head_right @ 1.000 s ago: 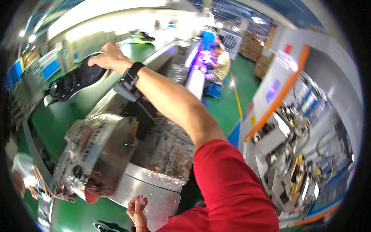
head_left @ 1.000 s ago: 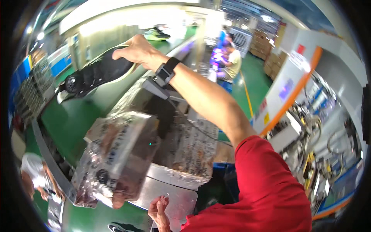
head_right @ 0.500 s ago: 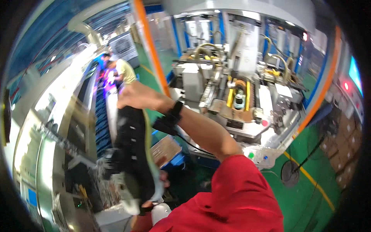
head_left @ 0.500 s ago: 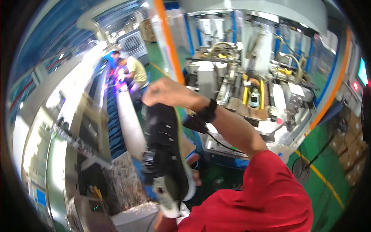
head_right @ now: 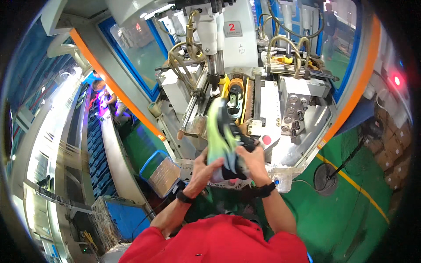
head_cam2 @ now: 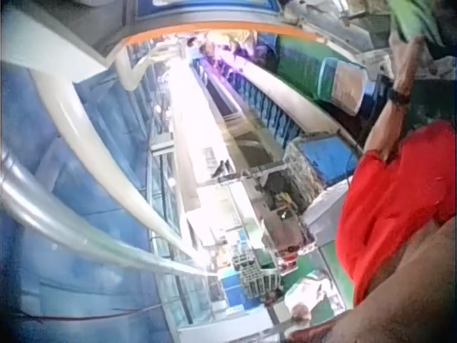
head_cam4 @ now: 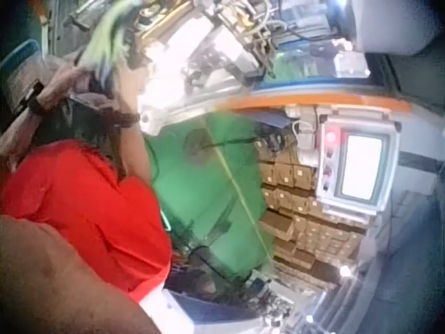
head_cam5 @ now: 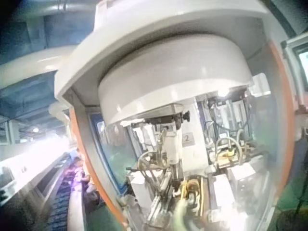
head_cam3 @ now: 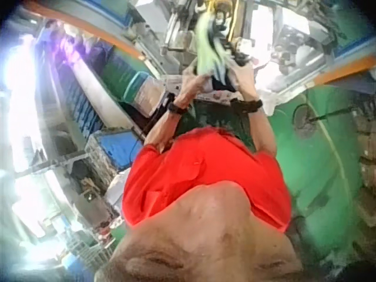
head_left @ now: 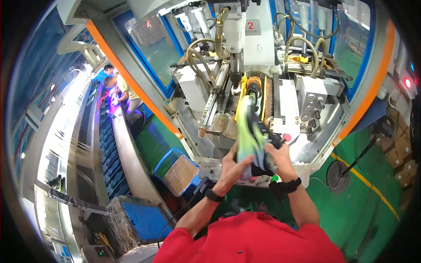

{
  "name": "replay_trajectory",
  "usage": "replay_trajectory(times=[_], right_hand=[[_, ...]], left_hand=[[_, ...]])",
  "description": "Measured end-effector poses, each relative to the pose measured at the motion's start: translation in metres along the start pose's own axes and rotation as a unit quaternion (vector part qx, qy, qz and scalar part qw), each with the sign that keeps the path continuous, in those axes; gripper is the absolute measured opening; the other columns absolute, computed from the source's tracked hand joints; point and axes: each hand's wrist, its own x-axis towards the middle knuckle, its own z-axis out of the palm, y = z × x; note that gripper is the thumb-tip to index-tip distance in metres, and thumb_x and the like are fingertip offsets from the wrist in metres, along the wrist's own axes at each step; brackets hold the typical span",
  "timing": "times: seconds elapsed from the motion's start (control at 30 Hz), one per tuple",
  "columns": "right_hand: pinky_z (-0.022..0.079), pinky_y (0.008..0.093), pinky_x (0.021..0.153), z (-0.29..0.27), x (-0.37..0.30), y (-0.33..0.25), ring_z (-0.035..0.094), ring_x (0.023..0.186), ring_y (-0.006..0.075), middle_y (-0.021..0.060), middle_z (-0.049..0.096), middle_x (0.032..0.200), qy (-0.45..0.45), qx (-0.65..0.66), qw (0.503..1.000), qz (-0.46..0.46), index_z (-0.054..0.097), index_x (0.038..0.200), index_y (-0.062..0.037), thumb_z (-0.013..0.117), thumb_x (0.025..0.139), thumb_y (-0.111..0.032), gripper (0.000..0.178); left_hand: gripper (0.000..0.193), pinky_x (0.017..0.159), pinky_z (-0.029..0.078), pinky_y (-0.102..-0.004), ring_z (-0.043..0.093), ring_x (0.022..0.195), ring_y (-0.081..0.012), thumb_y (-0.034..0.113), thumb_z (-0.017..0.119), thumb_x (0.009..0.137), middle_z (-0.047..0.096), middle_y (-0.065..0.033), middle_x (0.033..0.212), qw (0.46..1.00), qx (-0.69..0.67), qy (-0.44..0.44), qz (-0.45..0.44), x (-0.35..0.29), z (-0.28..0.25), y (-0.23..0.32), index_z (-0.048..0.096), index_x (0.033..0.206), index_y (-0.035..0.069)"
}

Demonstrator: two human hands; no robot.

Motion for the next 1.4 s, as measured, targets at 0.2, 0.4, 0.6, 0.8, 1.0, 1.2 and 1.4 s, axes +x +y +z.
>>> replay_trajectory(times=[0.2, 0.4, 0.6, 0.8, 1.0, 1.2, 1.4], right_hand=[[0.049, 0.0278, 0.082, -0.103, 0.032, 0.011, 0.059, 0.087, 0.0123, 0.0039, 0.063, 0.103, 0.161, -0.001, 0.984, -0.075, 0.061, 0.118, 0.0015, 0.071, 0.075, -0.009, 0.045], [0.046, 0.0296, 0.093, -0.138, 0.028, -0.034, 0.059, 0.099, 0.0163, 0.0076, 0.060, 0.112, 0.294, -0.099, 0.939, -0.150, 0.054, 0.125, 0.0037, 0.068, 0.072, -0.007, 0.055], [0.046, 0.0270, 0.086, -0.150, 0.058, -0.062, 0.057, 0.093, 0.0128, 0.0056, 0.059, 0.109, 0.362, -0.226, 0.885, -0.184, 0.056, 0.121, 0.0020, 0.070, 0.070, -0.007, 0.054], [0.049, 0.0285, 0.081, -0.128, 0.177, -0.129, 0.061, 0.087, 0.0156, 0.0097, 0.066, 0.097, 0.303, -0.366, 0.869, -0.136, 0.060, 0.109, 0.0062, 0.073, 0.067, -0.016, 0.050], [0.051, 0.0338, 0.078, -0.041, 0.292, -0.160, 0.065, 0.087, 0.0258, 0.0201, 0.068, 0.094, 0.136, -0.543, 0.828, -0.042, 0.061, 0.105, 0.0104, 0.079, 0.060, -0.029, 0.062], [0.053, 0.0351, 0.083, 0.031, 0.381, -0.106, 0.066, 0.100, 0.0315, 0.0257, 0.066, 0.105, 0.028, -0.614, 0.788, 0.036, 0.061, 0.108, 0.0135, 0.081, 0.057, -0.033, 0.071], [0.053, 0.0412, 0.088, 0.089, 0.393, -0.017, 0.066, 0.103, 0.0366, 0.0243, 0.067, 0.108, 0.069, -0.646, 0.760, 0.026, 0.066, 0.105, 0.0040, 0.074, 0.067, -0.025, 0.048]], left_hand=[[0.063, 0.099, 0.043, -0.0307, 0.055, 0.116, -0.0187, 0.037, 0.064, 0.092, 0.058, -0.0129, 0.130, 0.993, 0.048, -0.107, 0.001, 0.132, 0.030, -0.028, 0.048, 0.138, -0.003], [0.051, 0.078, 0.050, -0.0380, 0.065, 0.087, -0.0279, 0.037, 0.074, 0.079, 0.068, -0.0167, 0.095, 0.953, 0.243, 0.172, 0.059, 0.324, -0.004, -0.137, 0.062, 0.105, -0.005], [0.044, 0.085, 0.050, -0.0507, 0.063, 0.096, -0.0431, 0.031, 0.067, 0.078, 0.065, -0.0268, 0.104, 0.923, 0.351, 0.154, -0.030, 0.377, 0.028, -0.131, 0.061, 0.108, -0.001], [0.021, 0.065, 0.047, -0.0382, 0.064, 0.069, -0.0269, 0.016, 0.069, 0.072, 0.067, -0.0160, 0.072, 0.985, 0.056, 0.163, 0.024, 0.355, -0.007, -0.135, 0.067, 0.081, -0.003], [0.018, 0.040, 0.047, -0.0304, 0.053, 0.043, -0.0149, 0.014, 0.074, 0.078, 0.059, -0.0042, 0.062, 0.931, -0.259, 0.153, -0.208, 0.304, -0.049, -0.090, 0.062, 0.071, 0.003], [0.012, 0.044, 0.034, -0.0237, 0.042, 0.050, -0.0068, 0.017, 0.072, 0.082, 0.053, 0.0051, 0.068, 0.916, -0.293, 0.125, -0.243, 0.164, -0.092, -0.046, 0.065, 0.087, 0.008], [0.032, 0.074, 0.052, -0.0260, 0.063, 0.084, -0.0137, 0.011, 0.063, 0.082, 0.065, -0.0064, 0.094, 0.943, -0.216, 0.176, -0.183, 0.030, -0.166, -0.001, 0.060, 0.110, -0.004]])
